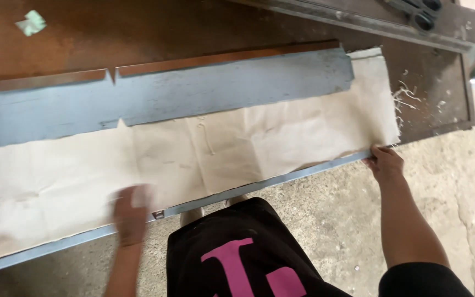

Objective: Cutting a white fabric material and fitting it along metal strips on a workbench.

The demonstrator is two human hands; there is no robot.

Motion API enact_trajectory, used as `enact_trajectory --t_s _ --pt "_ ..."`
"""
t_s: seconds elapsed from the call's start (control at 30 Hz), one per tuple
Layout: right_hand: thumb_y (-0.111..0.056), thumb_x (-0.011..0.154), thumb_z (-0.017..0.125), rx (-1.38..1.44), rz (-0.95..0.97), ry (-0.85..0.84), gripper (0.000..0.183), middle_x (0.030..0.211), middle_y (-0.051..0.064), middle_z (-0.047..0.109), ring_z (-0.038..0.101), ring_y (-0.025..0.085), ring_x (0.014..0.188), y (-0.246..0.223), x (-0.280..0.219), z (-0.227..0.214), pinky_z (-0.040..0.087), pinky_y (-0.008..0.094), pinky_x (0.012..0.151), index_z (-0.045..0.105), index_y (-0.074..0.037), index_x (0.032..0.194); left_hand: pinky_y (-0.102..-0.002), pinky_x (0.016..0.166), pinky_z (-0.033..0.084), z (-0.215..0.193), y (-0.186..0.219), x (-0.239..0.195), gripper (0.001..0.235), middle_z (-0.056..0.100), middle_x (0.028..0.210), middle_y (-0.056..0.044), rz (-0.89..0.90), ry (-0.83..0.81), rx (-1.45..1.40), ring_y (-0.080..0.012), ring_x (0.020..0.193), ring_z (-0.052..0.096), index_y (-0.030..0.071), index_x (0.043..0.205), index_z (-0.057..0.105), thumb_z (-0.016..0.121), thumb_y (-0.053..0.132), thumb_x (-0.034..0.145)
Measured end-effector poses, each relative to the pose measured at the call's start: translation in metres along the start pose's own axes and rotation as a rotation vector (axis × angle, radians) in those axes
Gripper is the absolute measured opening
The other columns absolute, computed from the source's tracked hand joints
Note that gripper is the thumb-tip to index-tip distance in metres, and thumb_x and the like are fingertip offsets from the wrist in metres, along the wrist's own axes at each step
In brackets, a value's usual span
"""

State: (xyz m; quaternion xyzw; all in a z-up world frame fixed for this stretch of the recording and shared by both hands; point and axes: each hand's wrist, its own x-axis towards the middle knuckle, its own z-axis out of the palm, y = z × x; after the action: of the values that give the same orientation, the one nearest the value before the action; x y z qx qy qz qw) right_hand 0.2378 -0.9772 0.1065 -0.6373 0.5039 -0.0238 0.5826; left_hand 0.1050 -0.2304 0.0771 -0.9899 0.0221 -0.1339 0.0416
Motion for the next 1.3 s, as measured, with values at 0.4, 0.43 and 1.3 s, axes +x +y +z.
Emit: enact_trajectory --t_s 0.4,0.43,1.3 --pt "-0.013 0.060 0.092 -0.885 -1.227 -0.181 0.060 0.111 0.012 0.070 0.062 0.033 0.113 0.015 -0.067 0.020 0.046 0.044 0.108 0.072 -0.009 0.116 -0.043 0.064 0.046 -0.039 0.226 0.090 0.013 0.049 0.078 -0.010 0.693 0.177 -0.430 -0.0314 0.068 0.057 0.007 0.090 0.059 0.047 0.010 0.095" --pt "-0.013 0.060 0.092 -0.884 -1.220 -0.176 0.060 0.111 0.012 0.070 0.062 0.033 0.113 0.016 -0.076 0.027 0.046 0.044 0.108 0.072 -0.009 0.116 -0.043 0.064 0.046 -0.035 0.228 0.089 0.013 0.049 0.078 -0.010 0.701 0.175 -0.432 -0.0314 0.068 0.057 0.007 0.090 0.059 0.047 0.010 0.095" --pt "-0.017 0.071 0.072 -1.397 -1.466 -0.308 0.027 0.096 -0.001 0.054 0.062 0.024 0.099 0.027 -0.058 0.043 0.053 0.037 0.085 0.060 -0.020 0.095 -0.041 0.062 0.046 -0.032 0.284 0.096 0.016 0.052 0.078 -0.011 0.659 0.101 -0.442 -0.0314 0.067 0.060 0.003 0.094 0.062 0.049 0.008 0.088"
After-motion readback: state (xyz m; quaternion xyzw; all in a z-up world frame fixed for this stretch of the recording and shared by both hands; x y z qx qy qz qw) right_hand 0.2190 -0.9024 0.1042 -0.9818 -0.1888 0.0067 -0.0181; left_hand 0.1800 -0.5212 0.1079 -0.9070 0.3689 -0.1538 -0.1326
